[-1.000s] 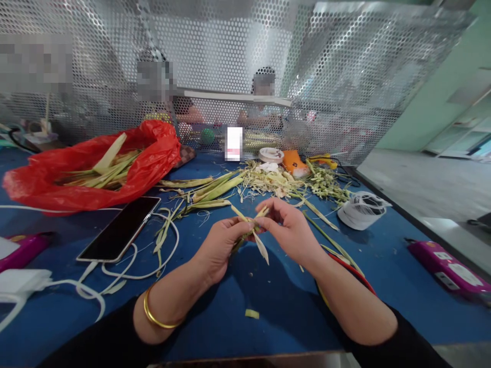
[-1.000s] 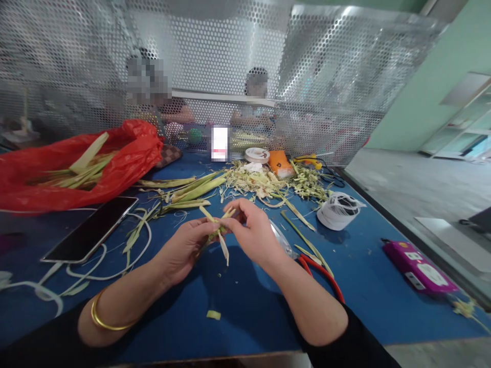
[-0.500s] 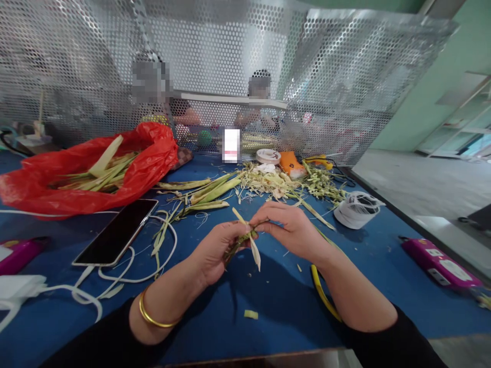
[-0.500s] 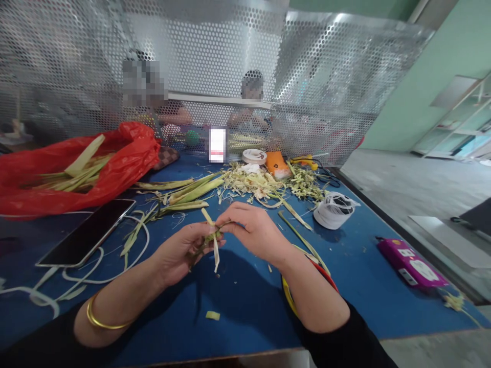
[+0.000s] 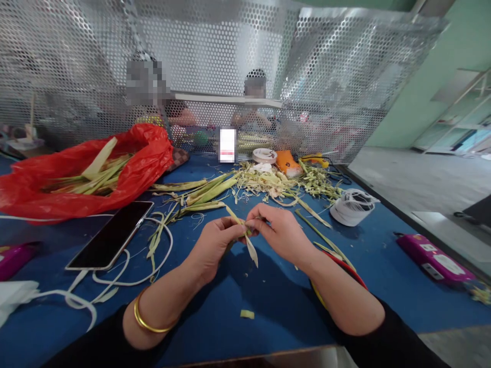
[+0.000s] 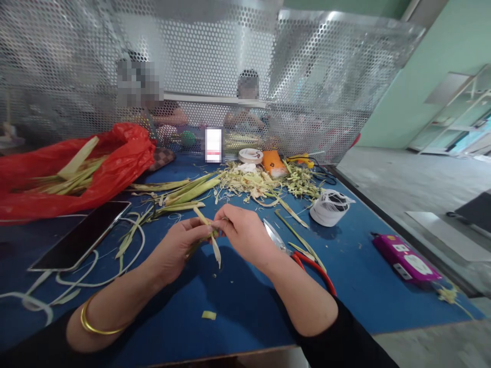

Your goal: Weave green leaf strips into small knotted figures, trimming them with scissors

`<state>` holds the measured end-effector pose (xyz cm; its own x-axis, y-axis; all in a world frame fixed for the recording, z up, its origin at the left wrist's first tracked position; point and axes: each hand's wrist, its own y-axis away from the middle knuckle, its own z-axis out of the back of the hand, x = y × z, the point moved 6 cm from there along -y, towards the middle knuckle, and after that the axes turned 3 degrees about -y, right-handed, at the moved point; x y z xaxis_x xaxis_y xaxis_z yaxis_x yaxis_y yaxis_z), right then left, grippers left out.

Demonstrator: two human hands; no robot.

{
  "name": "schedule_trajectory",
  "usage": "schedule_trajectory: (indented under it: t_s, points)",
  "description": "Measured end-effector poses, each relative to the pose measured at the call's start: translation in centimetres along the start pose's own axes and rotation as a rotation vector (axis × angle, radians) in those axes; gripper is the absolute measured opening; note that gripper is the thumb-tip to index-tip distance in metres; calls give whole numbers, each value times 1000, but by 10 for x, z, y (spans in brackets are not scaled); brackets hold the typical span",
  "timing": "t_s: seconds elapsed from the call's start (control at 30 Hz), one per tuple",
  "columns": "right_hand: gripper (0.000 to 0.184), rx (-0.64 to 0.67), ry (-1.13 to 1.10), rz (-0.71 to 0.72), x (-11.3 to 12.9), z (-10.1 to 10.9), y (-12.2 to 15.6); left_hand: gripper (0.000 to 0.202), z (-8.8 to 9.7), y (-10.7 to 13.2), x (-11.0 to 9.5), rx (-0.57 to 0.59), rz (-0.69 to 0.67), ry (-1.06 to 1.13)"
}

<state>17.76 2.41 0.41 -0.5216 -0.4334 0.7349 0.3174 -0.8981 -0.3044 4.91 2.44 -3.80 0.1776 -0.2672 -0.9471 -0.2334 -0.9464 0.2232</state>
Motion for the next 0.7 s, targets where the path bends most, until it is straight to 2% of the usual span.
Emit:
schedule_trajectory:
  t_s: [0.13, 0.27, 0.43, 0.57, 0.7]
  points:
    - [12, -25, 116, -12, -1, -3, 0, 7, 3, 0, -7, -71, -155, -135]
    - [12, 2, 204, -105, -5, -6, 0, 7, 4, -2, -6, -101, -194, -268]
    - [15, -24, 63, -183, -9, -7, 1, 7, 6, -1, -10, -123, -247, -435]
    - [12, -93, -82, -150, -9, -7, 2, 7, 5, 1, -14, -108, -274, -423]
    - [14, -103, -48, -46, -5, -4, 1, 7, 8, 0, -12, -122, -245, -344]
